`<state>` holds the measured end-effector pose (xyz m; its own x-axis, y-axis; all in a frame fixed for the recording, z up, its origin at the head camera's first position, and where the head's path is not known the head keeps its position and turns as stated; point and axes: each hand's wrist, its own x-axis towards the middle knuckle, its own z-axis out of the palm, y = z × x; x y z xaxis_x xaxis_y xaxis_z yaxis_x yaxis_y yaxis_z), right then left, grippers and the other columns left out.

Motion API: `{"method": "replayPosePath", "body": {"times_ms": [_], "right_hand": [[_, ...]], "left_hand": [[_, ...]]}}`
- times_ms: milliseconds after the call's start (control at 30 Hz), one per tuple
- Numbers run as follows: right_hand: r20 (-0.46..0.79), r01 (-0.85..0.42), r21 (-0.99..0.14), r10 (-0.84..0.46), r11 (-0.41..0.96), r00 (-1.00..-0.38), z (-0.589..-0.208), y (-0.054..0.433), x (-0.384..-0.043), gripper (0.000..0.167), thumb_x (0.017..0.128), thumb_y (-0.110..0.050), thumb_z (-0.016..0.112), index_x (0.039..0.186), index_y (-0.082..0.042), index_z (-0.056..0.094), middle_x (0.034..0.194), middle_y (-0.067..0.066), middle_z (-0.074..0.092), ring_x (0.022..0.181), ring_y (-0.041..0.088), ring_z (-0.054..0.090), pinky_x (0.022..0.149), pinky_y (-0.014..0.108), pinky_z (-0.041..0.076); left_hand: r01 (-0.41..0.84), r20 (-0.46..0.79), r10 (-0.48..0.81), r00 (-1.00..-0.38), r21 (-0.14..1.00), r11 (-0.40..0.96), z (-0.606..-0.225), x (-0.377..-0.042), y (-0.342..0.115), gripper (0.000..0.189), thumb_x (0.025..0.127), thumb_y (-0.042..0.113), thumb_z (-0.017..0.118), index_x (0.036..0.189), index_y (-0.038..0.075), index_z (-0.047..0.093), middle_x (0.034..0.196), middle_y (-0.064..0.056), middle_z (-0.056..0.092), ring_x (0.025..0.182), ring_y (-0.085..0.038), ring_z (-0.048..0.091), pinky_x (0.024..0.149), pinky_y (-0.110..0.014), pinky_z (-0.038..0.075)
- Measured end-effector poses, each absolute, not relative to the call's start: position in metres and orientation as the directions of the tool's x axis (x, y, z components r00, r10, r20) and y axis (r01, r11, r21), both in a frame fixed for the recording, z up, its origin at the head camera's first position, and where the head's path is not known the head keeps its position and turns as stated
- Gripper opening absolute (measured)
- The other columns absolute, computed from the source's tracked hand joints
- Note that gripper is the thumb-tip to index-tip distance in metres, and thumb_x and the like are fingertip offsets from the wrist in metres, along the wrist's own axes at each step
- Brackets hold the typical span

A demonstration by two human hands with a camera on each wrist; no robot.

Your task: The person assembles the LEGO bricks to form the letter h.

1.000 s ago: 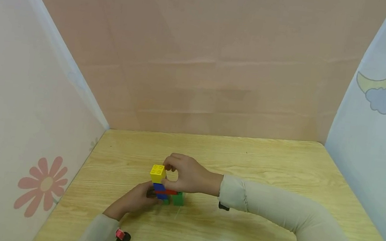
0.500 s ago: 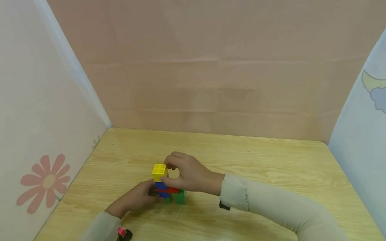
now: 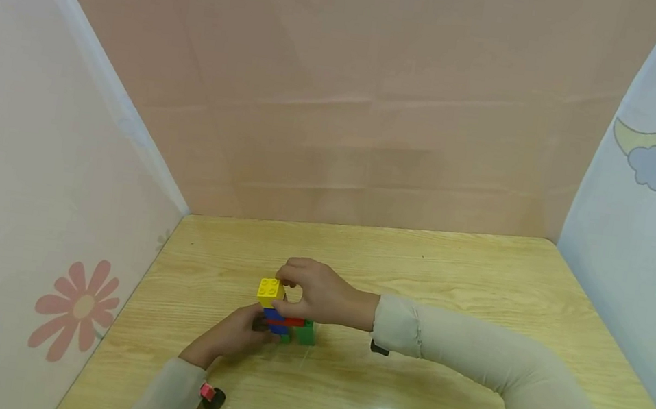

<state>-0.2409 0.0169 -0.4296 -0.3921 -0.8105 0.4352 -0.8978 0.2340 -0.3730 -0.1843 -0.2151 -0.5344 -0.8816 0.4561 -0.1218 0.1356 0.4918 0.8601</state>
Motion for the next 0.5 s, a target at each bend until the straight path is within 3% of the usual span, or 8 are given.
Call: {"method": "replayPosePath", "body": {"times_ms": [500], "right_hand": [[0.509,-0.905,-0.377,-0.772,0.196,-0.379,-0.4354,0.0176,-0.2395,0.029,0.089,-0.035,0.069,0.104,-0.011,0.064,0.093,-0.005,0.060,0.082,0.009,0.059,0.073,0.015,0.051]], "left_hand": [[0.125,-0.137,0.447,-0.884,0.851,0.509,-0.5342,-0.1848,-0.2146,0.047,0.092,0.027,0.070,0.133,0.015,0.052,0.125,0.001,0.062,0.116,-0.017,0.059,0.099,-0.037,0.048]]}}
